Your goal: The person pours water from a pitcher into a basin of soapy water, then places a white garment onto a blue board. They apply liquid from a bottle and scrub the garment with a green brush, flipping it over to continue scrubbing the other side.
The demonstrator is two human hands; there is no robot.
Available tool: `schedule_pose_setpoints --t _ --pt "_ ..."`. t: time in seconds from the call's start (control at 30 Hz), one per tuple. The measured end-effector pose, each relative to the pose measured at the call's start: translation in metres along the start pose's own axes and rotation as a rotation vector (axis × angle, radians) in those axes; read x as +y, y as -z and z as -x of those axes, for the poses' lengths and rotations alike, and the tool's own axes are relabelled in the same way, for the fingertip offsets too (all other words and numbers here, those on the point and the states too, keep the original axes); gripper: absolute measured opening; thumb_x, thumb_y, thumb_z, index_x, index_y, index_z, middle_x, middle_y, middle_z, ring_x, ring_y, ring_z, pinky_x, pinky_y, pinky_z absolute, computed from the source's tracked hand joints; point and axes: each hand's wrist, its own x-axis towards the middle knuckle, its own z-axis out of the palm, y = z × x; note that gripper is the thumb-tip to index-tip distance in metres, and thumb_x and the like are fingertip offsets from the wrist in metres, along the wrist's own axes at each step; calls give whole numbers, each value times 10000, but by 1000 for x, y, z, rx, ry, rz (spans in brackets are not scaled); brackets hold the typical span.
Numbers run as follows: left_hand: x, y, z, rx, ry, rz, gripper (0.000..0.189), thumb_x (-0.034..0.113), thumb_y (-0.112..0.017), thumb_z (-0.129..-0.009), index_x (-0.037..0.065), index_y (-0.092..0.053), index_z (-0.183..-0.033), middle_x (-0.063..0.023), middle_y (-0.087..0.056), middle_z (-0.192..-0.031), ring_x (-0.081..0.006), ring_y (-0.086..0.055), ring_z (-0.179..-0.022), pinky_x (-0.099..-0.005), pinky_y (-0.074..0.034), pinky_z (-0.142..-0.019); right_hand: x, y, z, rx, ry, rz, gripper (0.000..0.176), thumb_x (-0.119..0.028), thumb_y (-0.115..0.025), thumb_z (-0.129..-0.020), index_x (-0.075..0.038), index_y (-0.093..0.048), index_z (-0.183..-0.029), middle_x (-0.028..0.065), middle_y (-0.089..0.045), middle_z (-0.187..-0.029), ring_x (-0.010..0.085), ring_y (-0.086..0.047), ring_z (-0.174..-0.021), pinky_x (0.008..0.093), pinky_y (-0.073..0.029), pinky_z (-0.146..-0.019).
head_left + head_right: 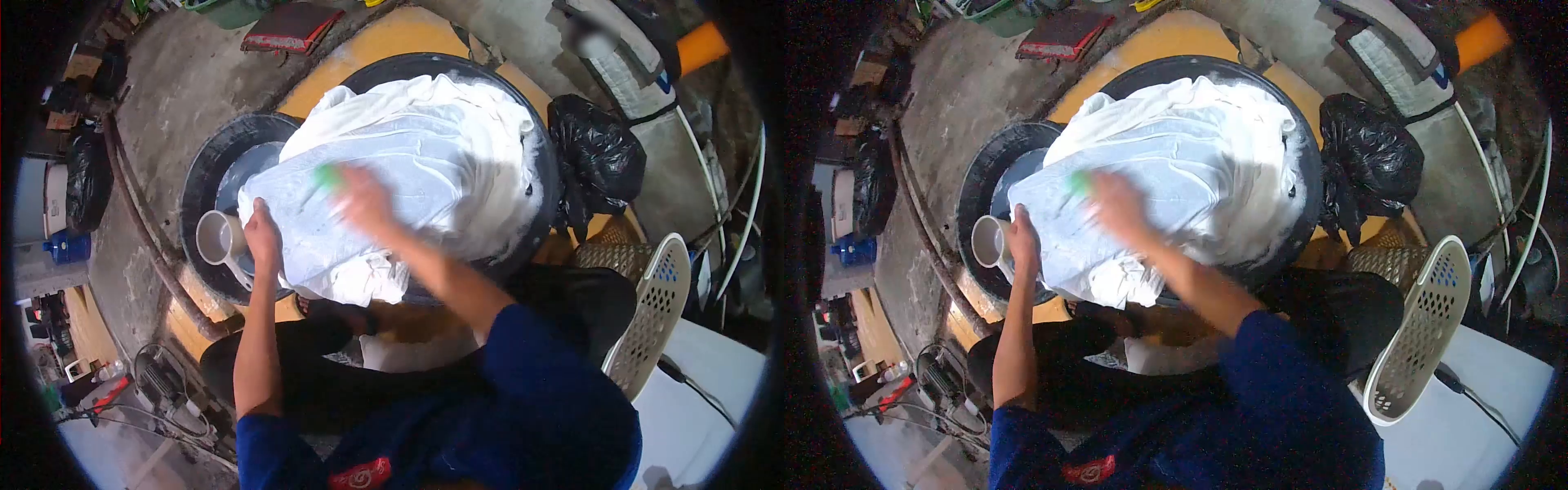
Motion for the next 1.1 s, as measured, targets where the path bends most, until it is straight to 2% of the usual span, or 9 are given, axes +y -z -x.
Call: schedule_pose_setpoints --t 0.07,0.2,0.37,0.53,0.77,0.8,0.83,0.93,1.1 --pt "0 -2 -2 10 11 -59 509 436 -430 -891 -39 -572 -778 -34 -502 -680 -111 -420 -670 -280 -375 -629 128 24 7 24 -438 -23 349 -108 -502 -817 -74 -451 -1160 135 -524 -827 258 -526 -739 348 -458 -709" --pt "9 -6 4 44 -10 -146 566 435 -418 -889 -108 -581 -899 -144 -594 -777 -176 -493 -761 -333 -401 -724 152 27 -19 -164 -524 26 415 -106 -578 -752 -99 -468 -1151 109 -566 -874 240 -562 -691 346 -485 -591" --pt "7 4 1 -22 116 -68 598 455 -430 -886 -126 -574 -904 -129 -604 -791 -192 -512 -723 -331 -413 -707 -46 -24 -58 -271 -124 -181 477 -94 -580 -674 -166 -526 -1142 94 -585 -982 273 -577 -862 395 -461 -748" --pt "11 0 4 13 43 -97 593 447 -419 -896 -125 -576 -897 -118 -602 -781 -168 -509 -730 -301 -415 -697 235 6 -27 333 -223 161 272 -143 -570 -780 -88 -543 -1045 114 -582 -782 236 -572 -701 317 -467 -539" --pt "-7 2 -7 -5 9 -70 582 446 -420 -895 -112 -584 -865 -87 -566 -698 -145 -476 -697 -295 -407 -678 -45 -29 -61 -350 -144 -218 494 -142 -650 -648 -153 -539 -1129 97 -584 -1076 264 -564 -971 383 -444 -838" --pt "0 3 -3 -12 8 -75 578 444 -419 -896 -108 -583 -851 -81 -553 -680 -142 -466 -687 -297 -404 -671 -53 -28 -58 -439 -130 -233 497 -139 -654 -643 -152 -543 -1128 100 -588 -1072 262 -568 -968 385 -444 -840" --pt "10 2 7 -13 15 -79 573 443 -418 -896 -104 -581 -838 -75 -540 -663 -138 -455 -676 -298 -400 -664 -10 -40 -42 102 -55 -260 359 -107 -600 -687 -116 -563 -1044 103 -609 -873 269 -592 -817 400 -474 -691" --pt "6 2 4 -3 52 -122 556 432 -417 -898 -94 -574 -804 -49 -523 -660 -125 -433 -656 -299 -392 -649 159 27 -23 133 -477 -40 383 -154 -639 -716 -79 -533 -1076 109 -595 -873 256 -588 -736 377 -476 -654" --pt "3 -5 -3 57 -56 -177 519 411 -446 -889 -88 -583 -841 -33 -549 -742 -129 -458 -671 -290 -399 -658 56 -35 -26 105 -316 84 341 -169 -595 -719 -98 -551 -1049 108 -603 -828 279 -588 -762 409 -469 -655"
